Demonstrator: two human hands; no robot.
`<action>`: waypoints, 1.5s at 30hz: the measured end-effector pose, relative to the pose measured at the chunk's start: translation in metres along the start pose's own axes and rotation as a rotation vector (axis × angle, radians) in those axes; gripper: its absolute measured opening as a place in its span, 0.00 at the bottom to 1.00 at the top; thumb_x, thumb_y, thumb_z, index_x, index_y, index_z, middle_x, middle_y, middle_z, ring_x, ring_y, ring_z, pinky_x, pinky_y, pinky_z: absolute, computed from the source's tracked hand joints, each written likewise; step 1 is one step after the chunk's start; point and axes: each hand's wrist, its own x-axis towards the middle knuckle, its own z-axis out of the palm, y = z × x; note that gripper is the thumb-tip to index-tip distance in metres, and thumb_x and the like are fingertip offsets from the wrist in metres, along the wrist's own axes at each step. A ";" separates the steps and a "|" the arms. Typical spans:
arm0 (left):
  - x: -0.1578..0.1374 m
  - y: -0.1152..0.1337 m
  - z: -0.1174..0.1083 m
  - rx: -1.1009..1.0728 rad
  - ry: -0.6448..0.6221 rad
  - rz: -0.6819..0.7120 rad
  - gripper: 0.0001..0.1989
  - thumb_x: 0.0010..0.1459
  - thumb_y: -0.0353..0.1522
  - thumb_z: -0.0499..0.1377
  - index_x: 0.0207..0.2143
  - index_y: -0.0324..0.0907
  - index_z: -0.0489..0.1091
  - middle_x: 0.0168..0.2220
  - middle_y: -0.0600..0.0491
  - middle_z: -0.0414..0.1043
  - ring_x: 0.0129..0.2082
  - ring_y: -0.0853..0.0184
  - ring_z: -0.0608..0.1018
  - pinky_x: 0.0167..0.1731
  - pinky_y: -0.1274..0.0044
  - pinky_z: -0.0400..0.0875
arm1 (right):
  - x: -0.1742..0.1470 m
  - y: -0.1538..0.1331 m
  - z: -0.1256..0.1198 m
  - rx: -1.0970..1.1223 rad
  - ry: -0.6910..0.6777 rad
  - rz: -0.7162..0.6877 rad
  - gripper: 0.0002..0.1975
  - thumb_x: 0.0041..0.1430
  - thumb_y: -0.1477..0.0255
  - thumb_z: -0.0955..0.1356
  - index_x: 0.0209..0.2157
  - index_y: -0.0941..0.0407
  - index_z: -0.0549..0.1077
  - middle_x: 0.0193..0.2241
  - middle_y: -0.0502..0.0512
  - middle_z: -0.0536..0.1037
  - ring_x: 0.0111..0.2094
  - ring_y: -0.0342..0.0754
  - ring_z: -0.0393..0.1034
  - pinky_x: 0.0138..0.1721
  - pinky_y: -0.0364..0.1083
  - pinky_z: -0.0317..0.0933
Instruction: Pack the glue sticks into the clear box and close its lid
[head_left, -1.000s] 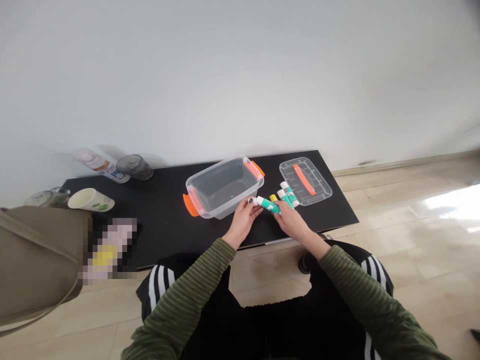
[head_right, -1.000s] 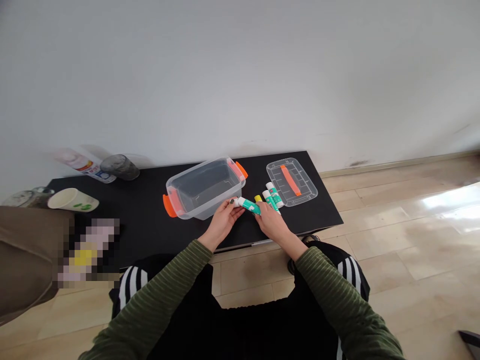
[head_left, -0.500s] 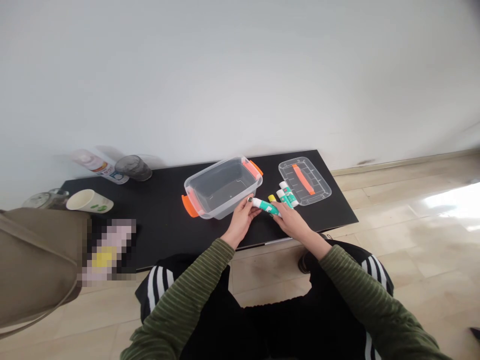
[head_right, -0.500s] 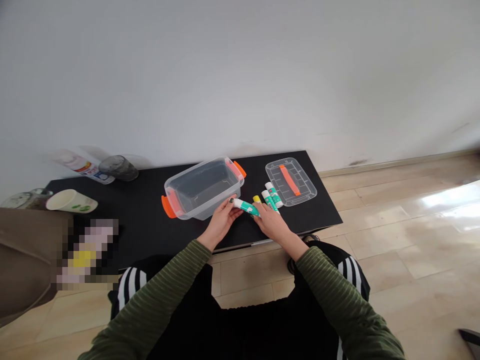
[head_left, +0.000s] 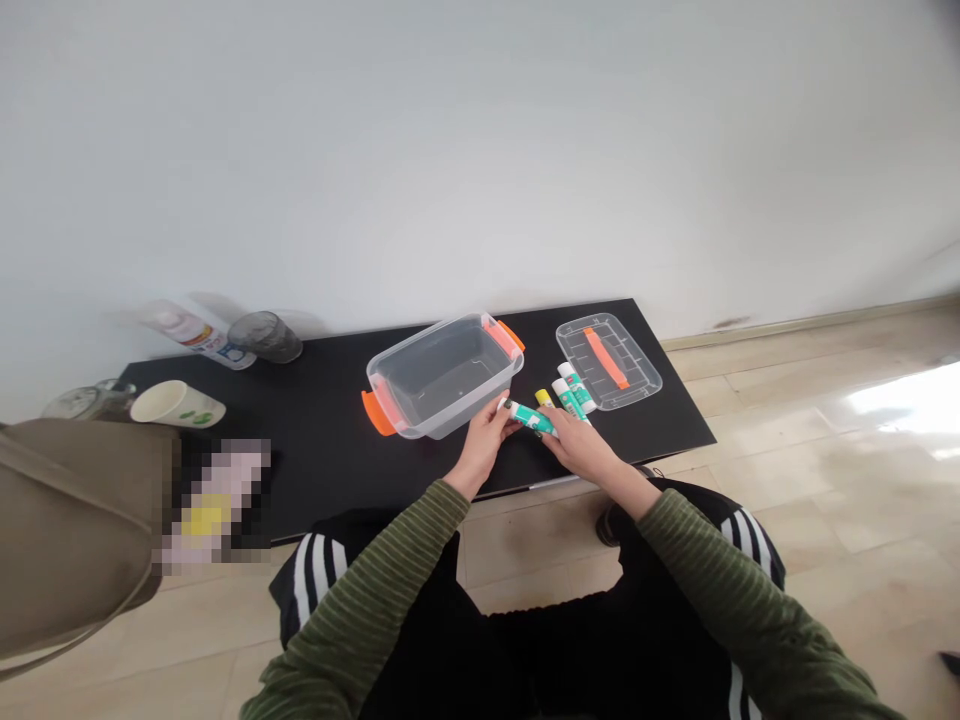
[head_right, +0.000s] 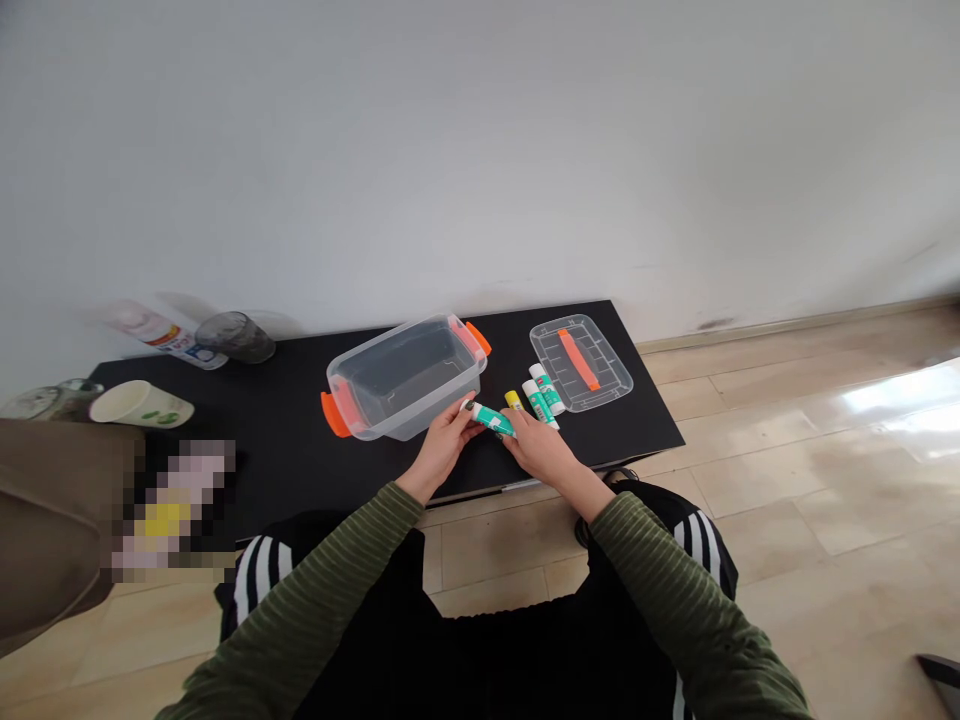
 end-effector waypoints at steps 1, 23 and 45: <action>0.000 0.000 0.000 -0.001 -0.001 0.004 0.20 0.56 0.36 0.66 0.51 0.41 0.75 0.38 0.52 0.75 0.36 0.71 0.76 0.49 0.68 0.74 | 0.000 -0.001 0.000 -0.002 -0.001 0.000 0.21 0.66 0.71 0.60 0.60 0.57 0.61 0.55 0.65 0.71 0.52 0.56 0.70 0.49 0.53 0.66; -0.016 0.017 0.006 0.094 -0.085 0.082 0.19 0.52 0.40 0.68 0.43 0.39 0.77 0.37 0.52 0.74 0.35 0.70 0.76 0.45 0.73 0.73 | 0.010 -0.023 -0.010 0.454 0.147 0.267 0.16 0.63 0.60 0.64 0.42 0.55 0.76 0.35 0.53 0.79 0.35 0.48 0.72 0.39 0.46 0.62; -0.058 0.098 -0.043 0.884 0.328 0.962 0.13 0.52 0.30 0.63 0.42 0.45 0.75 0.56 0.46 0.70 0.64 0.51 0.64 0.66 0.57 0.51 | 0.003 -0.011 -0.023 1.292 0.225 0.492 0.27 0.48 0.48 0.72 0.22 0.53 0.57 0.13 0.39 0.53 0.13 0.34 0.43 0.14 0.38 0.35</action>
